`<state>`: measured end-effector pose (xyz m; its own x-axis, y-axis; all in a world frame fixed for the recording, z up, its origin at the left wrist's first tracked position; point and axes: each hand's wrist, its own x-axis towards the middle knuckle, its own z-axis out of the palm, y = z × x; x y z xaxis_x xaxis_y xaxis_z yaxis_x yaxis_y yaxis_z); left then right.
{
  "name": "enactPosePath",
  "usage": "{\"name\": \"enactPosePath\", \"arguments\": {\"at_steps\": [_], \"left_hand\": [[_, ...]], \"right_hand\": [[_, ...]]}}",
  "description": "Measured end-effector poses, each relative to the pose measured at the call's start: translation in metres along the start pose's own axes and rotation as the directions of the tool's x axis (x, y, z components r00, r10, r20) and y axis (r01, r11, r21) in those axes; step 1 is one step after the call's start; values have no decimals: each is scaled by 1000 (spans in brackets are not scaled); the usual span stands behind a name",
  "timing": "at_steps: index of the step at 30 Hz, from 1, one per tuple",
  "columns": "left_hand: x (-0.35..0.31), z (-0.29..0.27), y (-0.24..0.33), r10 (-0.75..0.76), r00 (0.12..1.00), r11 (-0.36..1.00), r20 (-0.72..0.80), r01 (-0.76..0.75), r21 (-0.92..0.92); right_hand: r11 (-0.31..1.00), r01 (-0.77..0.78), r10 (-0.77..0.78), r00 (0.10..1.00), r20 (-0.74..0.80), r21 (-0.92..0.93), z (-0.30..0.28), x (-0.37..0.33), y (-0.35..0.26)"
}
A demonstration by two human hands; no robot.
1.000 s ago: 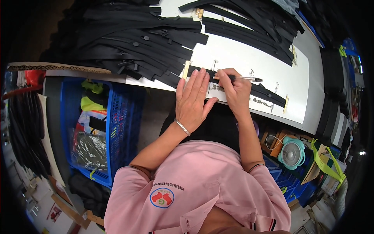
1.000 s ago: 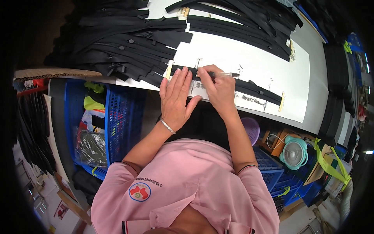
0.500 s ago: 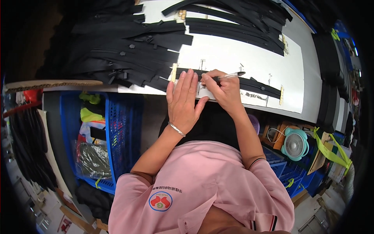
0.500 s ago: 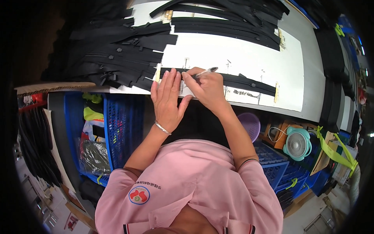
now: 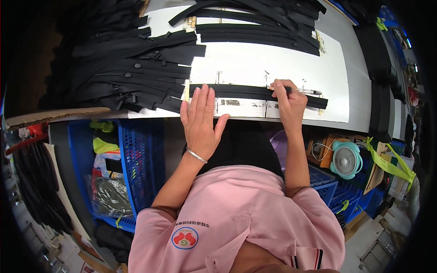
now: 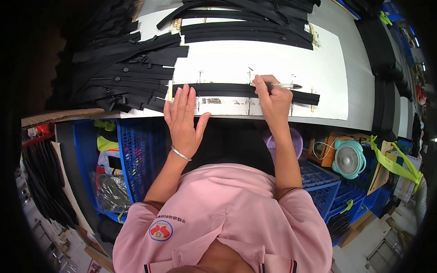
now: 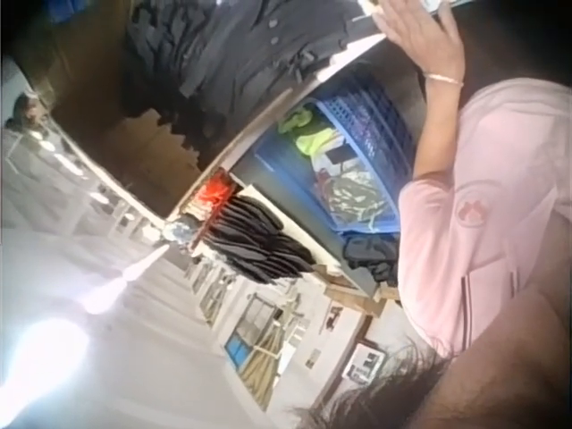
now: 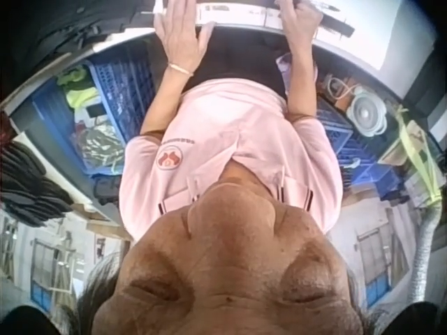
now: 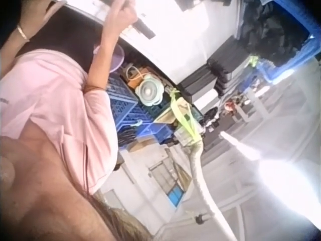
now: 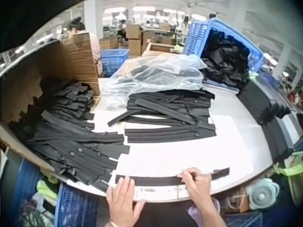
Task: The person is marking and assembling components onto zipper strips at a factory workbench.
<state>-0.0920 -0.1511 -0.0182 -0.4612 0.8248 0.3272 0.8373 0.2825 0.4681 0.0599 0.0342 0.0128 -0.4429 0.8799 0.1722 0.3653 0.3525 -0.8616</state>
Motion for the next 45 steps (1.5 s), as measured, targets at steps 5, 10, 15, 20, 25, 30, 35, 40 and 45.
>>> {"name": "enactPosePath", "arguments": {"at_steps": [5, 10, 15, 20, 25, 30, 35, 40, 45], "left_hand": [[3, -4, 9, -21, 1000, 998, -7, 21, -53], [19, 4, 41, 140, 990, 962, 4, -135, -239], [32, 22, 57, 180, 983, 955, 17, -171, -244], [32, 22, 59, 183, 983, 959, -5, -180, -219], [32, 24, 59, 184, 983, 962, -10, -183, -201], [33, 26, 61, 192, 981, 961, -16, -191, -201], [32, 25, 60, 202, 979, 961, -14, -201, -190], [32, 25, 60, 207, 978, 964, -8, -205, -169], [34, 27, 68, 167, 986, 972, -21, -168, -167]], "right_hand": [[996, 87, -88, 996, -27, -32, 4, 3, -1], [993, 113, -115, 992, -43, -32, 7, 3, 7], [994, 99, -101, 994, -40, -49, 6, 1, 2], [994, 57, -61, 997, 40, 94, -4, -2, 8], [992, 93, -100, 991, 84, 81, -4, -1, 8], [980, 187, -188, 982, 15, 62, -1, 0, 18], [976, 93, -103, 994, 38, 196, -24, -8, 11], [936, 25, 38, 984, -172, 350, -75, 2, 27], [964, -73, 114, 982, -151, 255, -90, 9, 58]]}}
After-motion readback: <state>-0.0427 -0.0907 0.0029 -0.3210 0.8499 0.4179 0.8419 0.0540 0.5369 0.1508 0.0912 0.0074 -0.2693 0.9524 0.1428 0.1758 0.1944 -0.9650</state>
